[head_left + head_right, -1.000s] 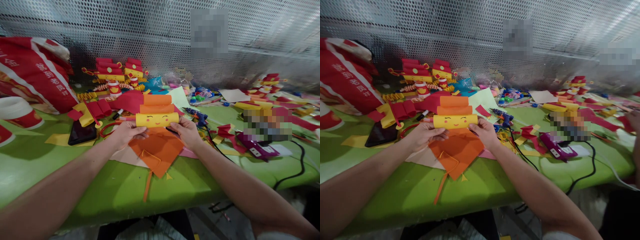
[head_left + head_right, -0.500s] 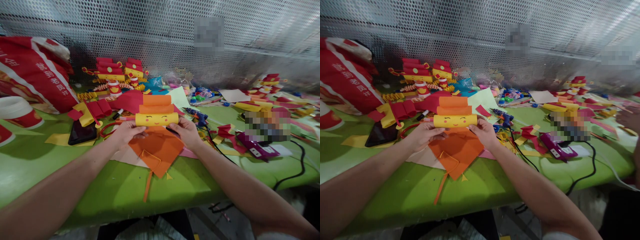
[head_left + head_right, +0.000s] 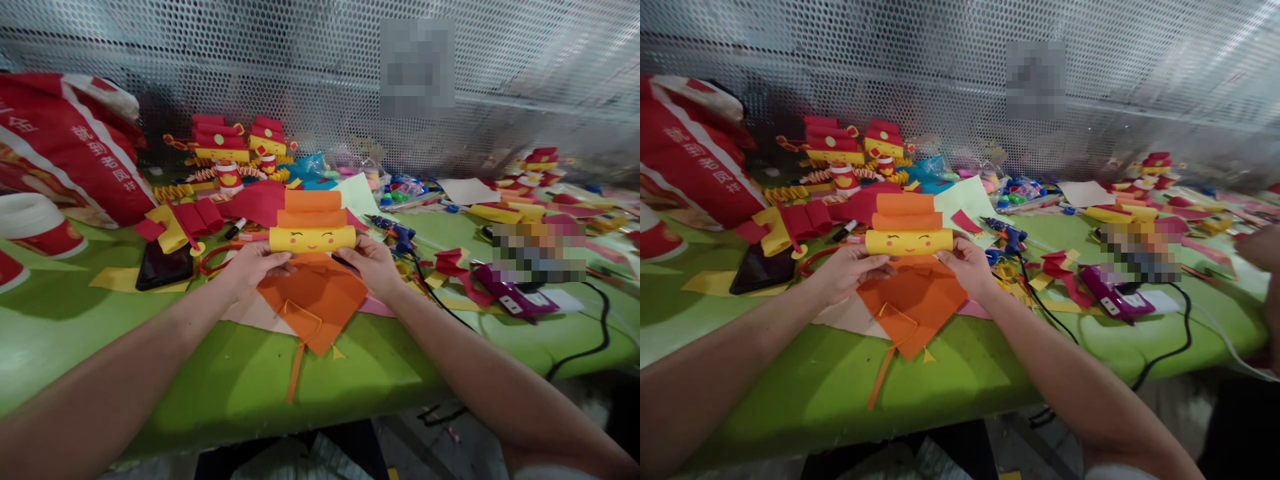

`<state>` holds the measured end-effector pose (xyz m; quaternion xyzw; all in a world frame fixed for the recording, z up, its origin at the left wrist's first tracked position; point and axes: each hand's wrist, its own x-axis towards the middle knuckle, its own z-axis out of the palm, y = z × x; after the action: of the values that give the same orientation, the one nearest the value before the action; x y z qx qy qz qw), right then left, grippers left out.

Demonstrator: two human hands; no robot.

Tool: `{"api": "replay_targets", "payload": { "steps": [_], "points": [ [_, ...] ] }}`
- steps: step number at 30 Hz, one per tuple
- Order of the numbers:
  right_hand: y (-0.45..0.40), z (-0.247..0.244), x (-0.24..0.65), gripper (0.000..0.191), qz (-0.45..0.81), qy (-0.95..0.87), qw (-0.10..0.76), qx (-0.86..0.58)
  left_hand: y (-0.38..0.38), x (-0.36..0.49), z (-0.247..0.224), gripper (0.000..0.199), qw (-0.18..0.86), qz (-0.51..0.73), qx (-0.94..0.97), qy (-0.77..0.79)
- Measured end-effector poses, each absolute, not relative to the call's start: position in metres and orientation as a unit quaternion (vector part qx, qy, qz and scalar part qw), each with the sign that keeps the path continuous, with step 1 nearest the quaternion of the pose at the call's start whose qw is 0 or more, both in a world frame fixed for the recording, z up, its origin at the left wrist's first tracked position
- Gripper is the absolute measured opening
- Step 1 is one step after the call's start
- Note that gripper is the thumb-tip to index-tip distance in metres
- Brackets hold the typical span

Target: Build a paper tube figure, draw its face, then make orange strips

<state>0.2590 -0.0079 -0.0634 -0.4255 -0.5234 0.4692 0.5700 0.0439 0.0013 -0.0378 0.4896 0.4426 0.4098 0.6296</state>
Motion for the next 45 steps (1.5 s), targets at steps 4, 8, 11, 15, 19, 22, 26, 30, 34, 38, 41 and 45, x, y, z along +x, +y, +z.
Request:
{"api": "replay_targets", "payload": {
  "steps": [4,8,11,15,19,22,26,30,34,38,41,45],
  "points": [
    [-0.008,-0.063,0.259,0.023,0.456,-0.532,0.576,-0.421,0.002,0.043,-0.037,0.012,0.626,0.433,0.481,0.436],
    [-0.009,-0.062,0.260,0.026,0.437,-0.531,0.589,-0.425,0.004,0.040,-0.030,0.010,0.607,0.479,0.476,0.419],
    [-0.008,-0.061,0.263,0.029,0.424,-0.527,0.595,-0.434,0.009,0.035,-0.023,0.006,0.581,0.531,0.465,0.406],
    [-0.005,-0.065,0.266,0.028,0.403,-0.536,0.587,-0.452,0.018,0.025,-0.014,0.013,0.542,0.610,0.435,0.380],
    [-0.003,-0.070,0.269,0.023,0.345,-0.580,0.572,-0.467,0.026,0.015,-0.004,0.016,0.510,0.665,0.405,0.364],
    [-0.001,-0.073,0.270,0.020,0.291,-0.609,0.565,-0.474,0.030,0.008,0.001,0.016,0.496,0.685,0.399,0.355],
    [0.000,-0.077,0.271,0.016,0.234,-0.647,0.546,-0.479,0.034,0.001,0.003,0.014,0.480,0.693,0.403,0.357],
    [-0.001,-0.077,0.270,0.014,0.176,-0.676,0.530,-0.481,0.038,-0.005,0.004,0.012,0.472,0.702,0.395,0.358],
    [-0.003,-0.076,0.267,0.013,0.106,-0.712,0.497,-0.485,0.040,-0.011,0.005,0.013,0.468,0.711,0.381,0.360],
    [-0.007,-0.074,0.262,0.015,0.060,-0.754,0.444,-0.480,0.040,-0.014,0.006,0.016,0.478,0.701,0.378,0.369],
    [-0.012,-0.063,0.259,0.017,0.055,-0.785,0.402,-0.469,0.038,-0.018,0.010,0.018,0.490,0.690,0.380,0.375],
    [-0.013,-0.038,0.257,0.016,0.057,-0.803,0.351,-0.478,0.038,-0.032,0.020,0.019,0.470,0.714,0.375,0.359]
  ]
}}
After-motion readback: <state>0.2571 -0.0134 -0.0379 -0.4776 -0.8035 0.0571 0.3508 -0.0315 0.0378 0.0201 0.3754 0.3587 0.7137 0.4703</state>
